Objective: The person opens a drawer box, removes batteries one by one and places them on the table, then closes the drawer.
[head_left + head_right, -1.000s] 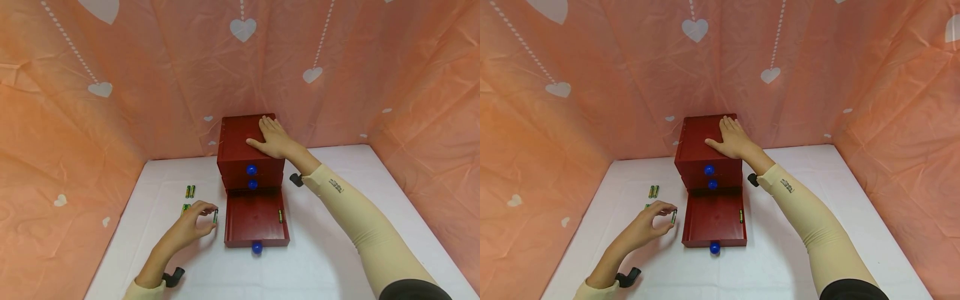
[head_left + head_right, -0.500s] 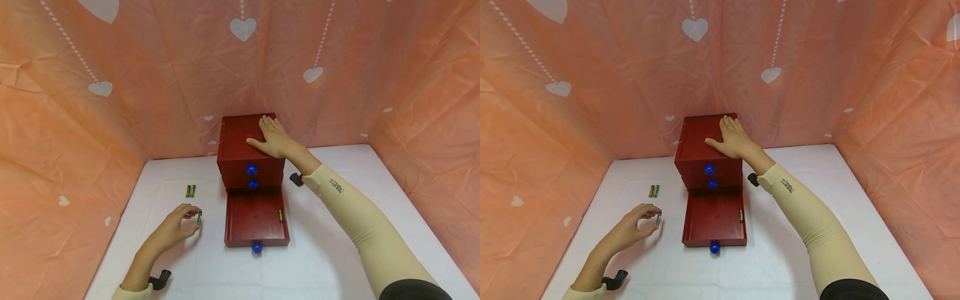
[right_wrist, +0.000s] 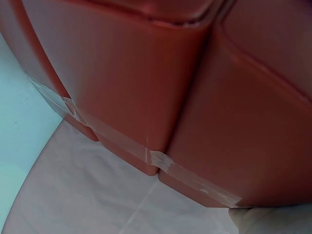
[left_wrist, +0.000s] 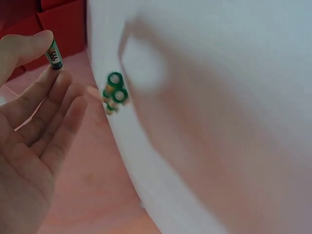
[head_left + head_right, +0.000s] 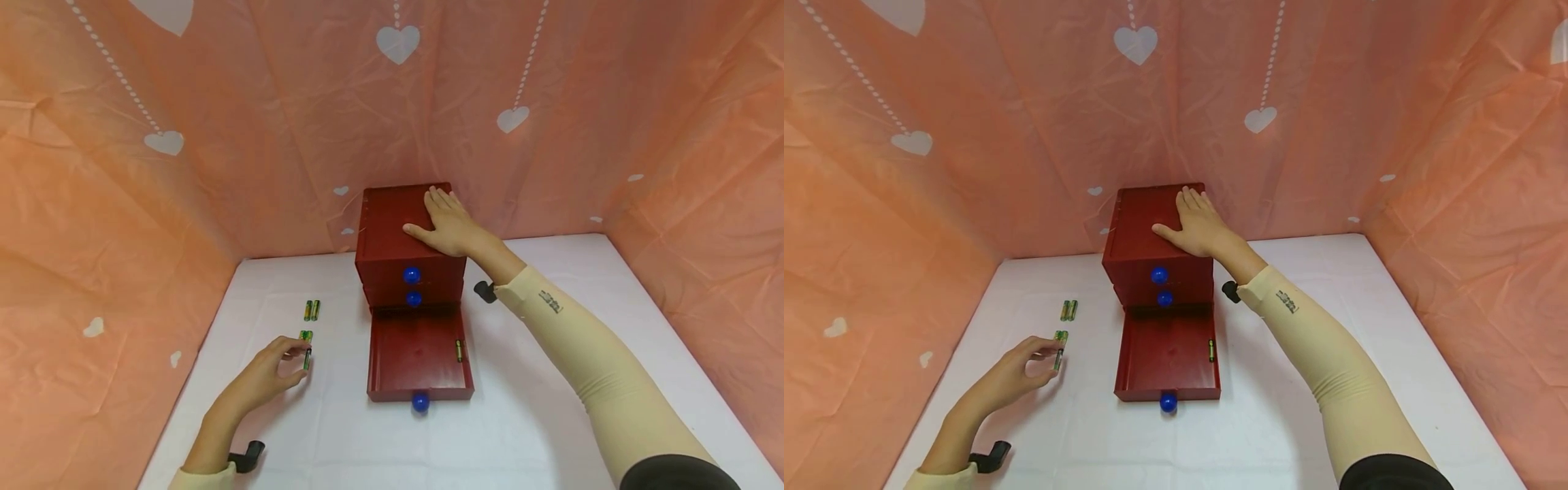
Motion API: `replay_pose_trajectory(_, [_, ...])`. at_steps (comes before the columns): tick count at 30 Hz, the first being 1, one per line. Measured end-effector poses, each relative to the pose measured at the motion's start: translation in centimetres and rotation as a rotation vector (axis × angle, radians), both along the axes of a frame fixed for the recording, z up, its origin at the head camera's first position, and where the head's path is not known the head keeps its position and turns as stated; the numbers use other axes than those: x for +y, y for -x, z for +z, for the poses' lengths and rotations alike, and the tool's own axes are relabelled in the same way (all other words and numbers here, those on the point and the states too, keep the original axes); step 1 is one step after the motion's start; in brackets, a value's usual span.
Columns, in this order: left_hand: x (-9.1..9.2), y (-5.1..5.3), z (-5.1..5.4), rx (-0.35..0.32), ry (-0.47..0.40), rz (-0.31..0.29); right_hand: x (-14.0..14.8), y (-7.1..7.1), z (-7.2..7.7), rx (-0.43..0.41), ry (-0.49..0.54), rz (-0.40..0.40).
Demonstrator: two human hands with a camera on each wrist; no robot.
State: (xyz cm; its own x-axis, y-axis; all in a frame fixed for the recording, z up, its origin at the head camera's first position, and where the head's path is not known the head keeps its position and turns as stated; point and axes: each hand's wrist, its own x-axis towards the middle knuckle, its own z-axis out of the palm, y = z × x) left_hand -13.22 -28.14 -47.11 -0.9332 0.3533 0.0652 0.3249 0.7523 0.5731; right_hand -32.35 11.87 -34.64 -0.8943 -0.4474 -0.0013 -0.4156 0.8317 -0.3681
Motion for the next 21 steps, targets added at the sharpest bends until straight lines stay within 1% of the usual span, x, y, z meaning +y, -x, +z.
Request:
replay_pose_trajectory(4, [-0.7,0.1,-0.3,-0.026,0.029,0.020,0.1,0.0,0.0,-0.001,-0.003,0.000])
replay_pose_trajectory(8, [-1.4,0.2,-0.7,-0.053,0.049,0.025,0.1,0.0,0.0,-0.003,0.002,-0.004])
replay_pose_trajectory(14, [-2.2,0.2,-1.1,-0.103,0.064,0.044,0.0,0.1,-0.1,0.000,0.000,-0.008])
replay_pose_trajectory(16, [-2.2,0.2,-1.2,-0.108,0.069,0.045,0.0,0.1,-0.1,-0.001,-0.001,-0.009])
replay_pose_trajectory(21, [-2.3,0.1,-1.7,-0.080,0.087,0.028,0.0,-0.1,-0.1,-0.004,-0.002,-0.009])
